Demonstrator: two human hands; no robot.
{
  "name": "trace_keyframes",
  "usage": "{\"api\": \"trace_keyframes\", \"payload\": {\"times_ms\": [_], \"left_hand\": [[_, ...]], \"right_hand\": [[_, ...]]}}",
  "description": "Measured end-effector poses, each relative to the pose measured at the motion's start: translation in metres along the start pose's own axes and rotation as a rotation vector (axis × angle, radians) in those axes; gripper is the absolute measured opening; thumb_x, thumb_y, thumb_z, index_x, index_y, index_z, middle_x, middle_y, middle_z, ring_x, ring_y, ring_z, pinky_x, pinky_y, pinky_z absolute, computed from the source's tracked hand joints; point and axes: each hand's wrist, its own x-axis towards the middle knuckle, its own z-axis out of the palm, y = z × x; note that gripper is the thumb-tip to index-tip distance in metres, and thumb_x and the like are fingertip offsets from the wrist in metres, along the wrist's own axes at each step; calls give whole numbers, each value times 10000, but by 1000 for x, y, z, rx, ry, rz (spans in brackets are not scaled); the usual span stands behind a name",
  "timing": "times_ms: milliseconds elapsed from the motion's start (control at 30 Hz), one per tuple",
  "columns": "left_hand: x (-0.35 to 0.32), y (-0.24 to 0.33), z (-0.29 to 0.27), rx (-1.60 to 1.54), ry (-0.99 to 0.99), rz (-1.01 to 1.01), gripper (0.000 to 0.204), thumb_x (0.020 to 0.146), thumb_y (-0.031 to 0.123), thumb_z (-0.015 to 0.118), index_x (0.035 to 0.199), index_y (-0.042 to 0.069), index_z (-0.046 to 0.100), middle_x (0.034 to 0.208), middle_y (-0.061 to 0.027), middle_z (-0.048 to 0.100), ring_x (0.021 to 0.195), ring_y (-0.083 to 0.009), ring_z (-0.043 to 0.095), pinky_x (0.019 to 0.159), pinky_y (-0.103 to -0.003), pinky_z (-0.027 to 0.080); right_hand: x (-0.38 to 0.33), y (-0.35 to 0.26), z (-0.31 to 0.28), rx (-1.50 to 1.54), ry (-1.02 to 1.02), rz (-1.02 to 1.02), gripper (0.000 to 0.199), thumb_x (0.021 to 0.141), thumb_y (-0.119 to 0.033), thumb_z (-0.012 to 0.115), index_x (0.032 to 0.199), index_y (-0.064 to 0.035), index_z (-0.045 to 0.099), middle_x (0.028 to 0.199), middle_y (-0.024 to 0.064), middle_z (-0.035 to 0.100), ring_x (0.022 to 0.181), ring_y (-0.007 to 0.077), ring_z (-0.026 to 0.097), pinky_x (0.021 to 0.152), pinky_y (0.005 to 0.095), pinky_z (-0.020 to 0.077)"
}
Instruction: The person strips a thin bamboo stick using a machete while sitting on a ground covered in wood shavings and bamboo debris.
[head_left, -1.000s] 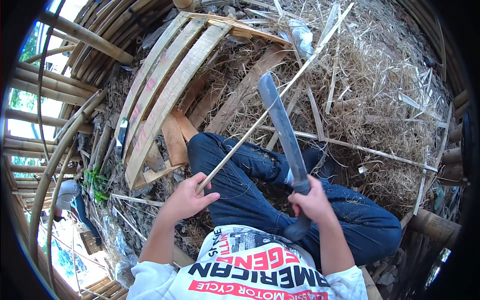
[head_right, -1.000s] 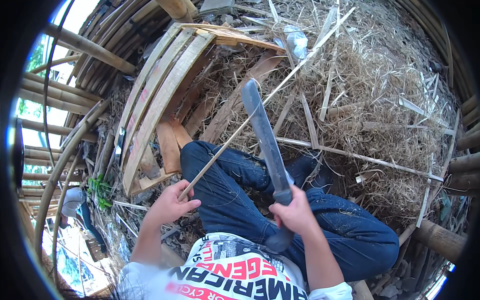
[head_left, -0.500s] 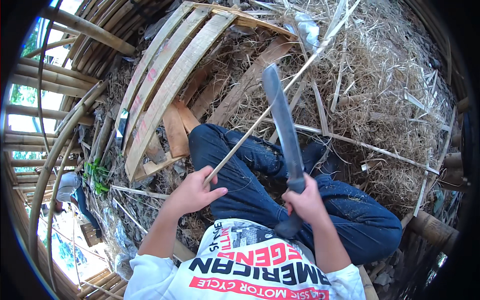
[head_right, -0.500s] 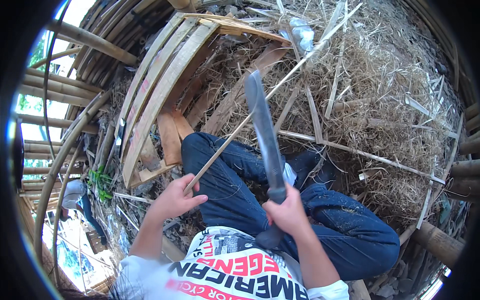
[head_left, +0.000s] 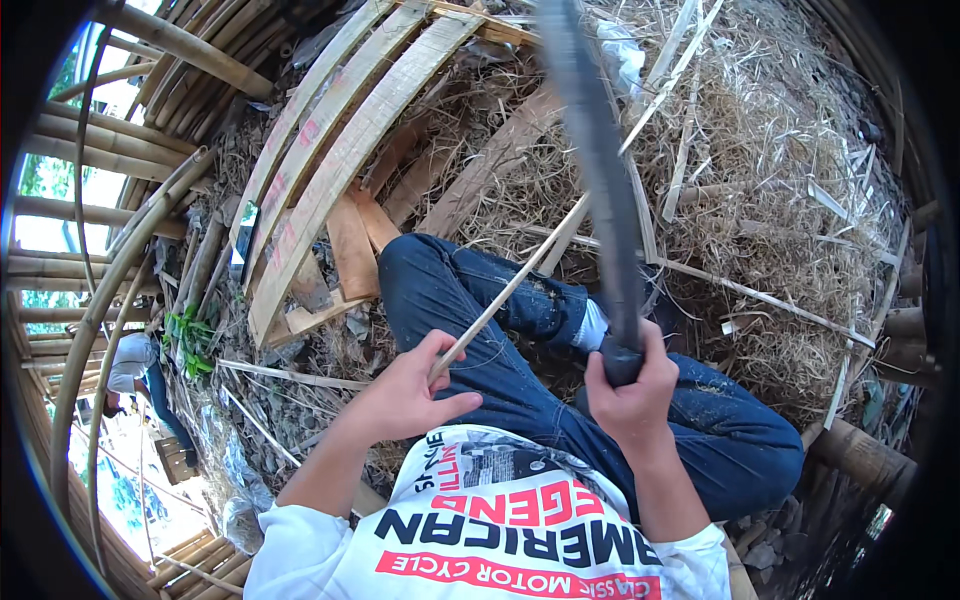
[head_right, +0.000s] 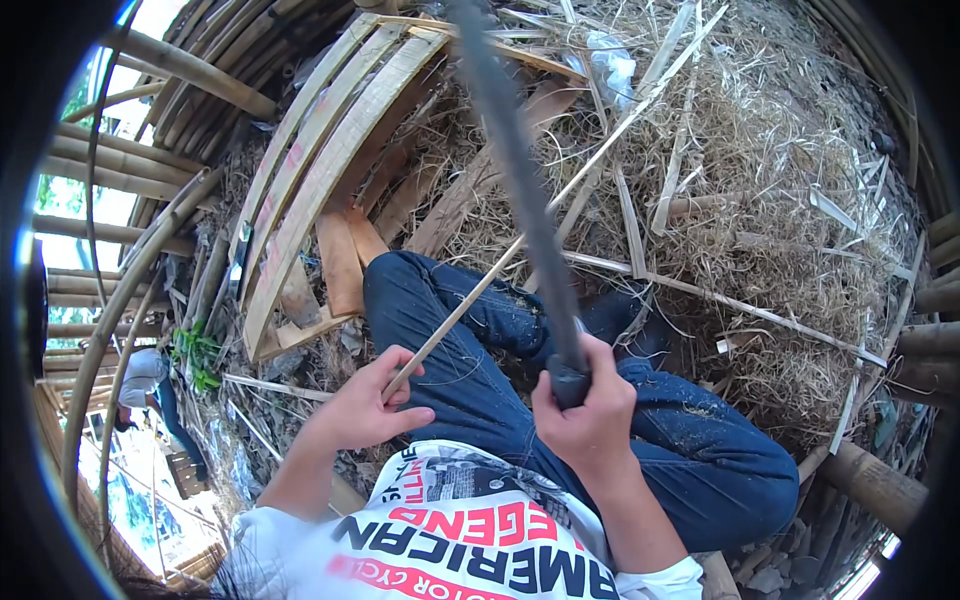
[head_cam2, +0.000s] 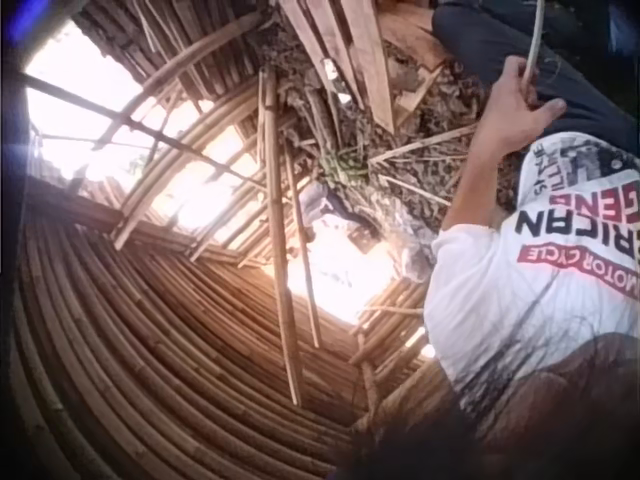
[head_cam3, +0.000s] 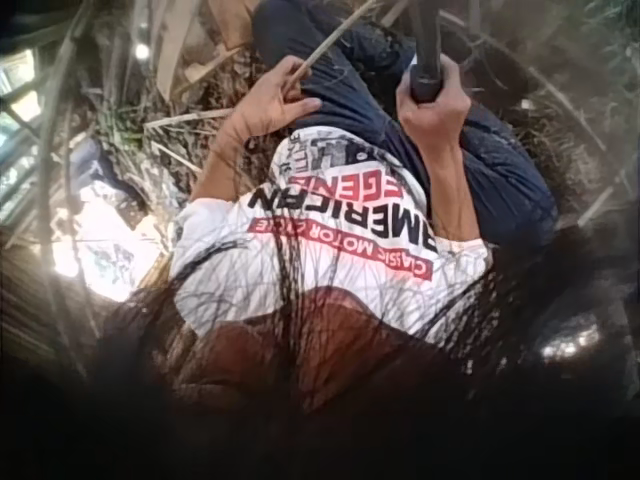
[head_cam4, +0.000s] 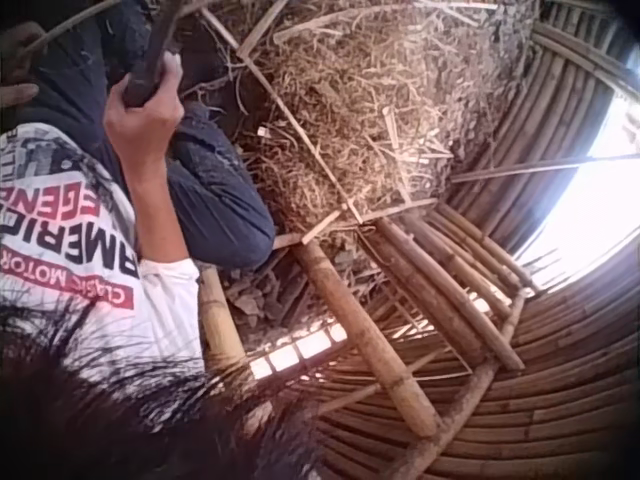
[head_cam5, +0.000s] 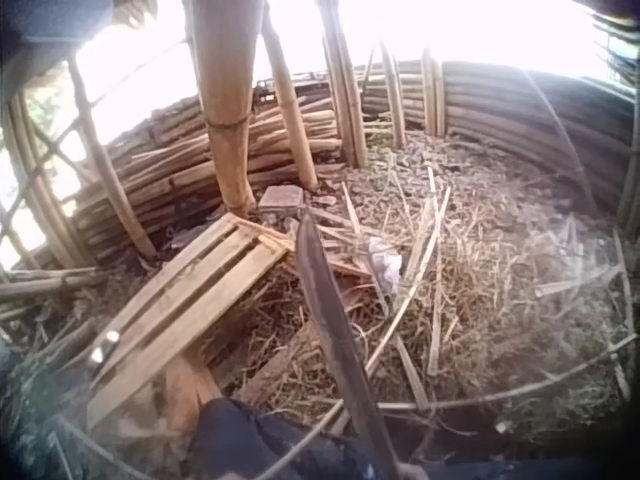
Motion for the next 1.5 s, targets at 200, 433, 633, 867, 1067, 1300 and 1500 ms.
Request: {"api": "trace_keyframes", "payload": {"times_ms": [200,433,633,867,1067,1300,1500], "left_hand": [[-8,3,11,66,7,72,572,766,287,778,1145,4,456,630,-29,447,571,-123,434,514,-302,362],[-14,9,26,20,-40,34,556,783,233,777,1182,24,450,662,20,394,586,-75,390,527,-256,352],[-15,10,34,64,2,61,573,793,221,763,1209,7,432,655,-3,424,575,-86,415,511,-272,367],[-21,16,37,165,77,47,613,796,243,760,1242,6,413,676,-72,503,582,-151,490,543,-307,422],[-20,22,43,238,-5,-31,598,832,217,711,1264,-18,369,879,-302,638,862,-399,671,714,-439,534],[-21,14,46,215,63,15,583,807,190,747,1253,35,405,672,-53,484,575,-145,475,531,-312,413],[-31,10,34,255,80,-65,555,787,173,760,1211,50,425,661,-31,458,581,-129,450,544,-300,410]], "right_hand": [[15,11,4,-196,-187,-208,378,632,-38,714,992,-36,598,785,149,651,686,328,650,635,385,522],[18,22,2,-273,-372,-318,421,632,-23,727,1027,-53,585,867,140,632,785,314,649,675,397,531],[22,31,-3,-375,-517,-348,423,692,-20,685,1094,-66,561,817,101,583,717,286,647,613,389,527],[23,47,-6,-639,-400,-533,331,812,-87,583,1143,-72,568,698,56,538,607,197,619,527,327,498],[31,66,-19,-710,-345,-603,264,803,-105,597,1065,-69,594,670,39,514,580,186,598,513,311,483],[35,78,-21,-720,-307,-638,181,815,-108,589,993,-79,587,657,40,510,575,195,600,502,324,483],[64,116,-54,-816,-135,-388,216,798,-72,585,1006,-108,540,756,93,604,657,260,652,555,388,525]]}}
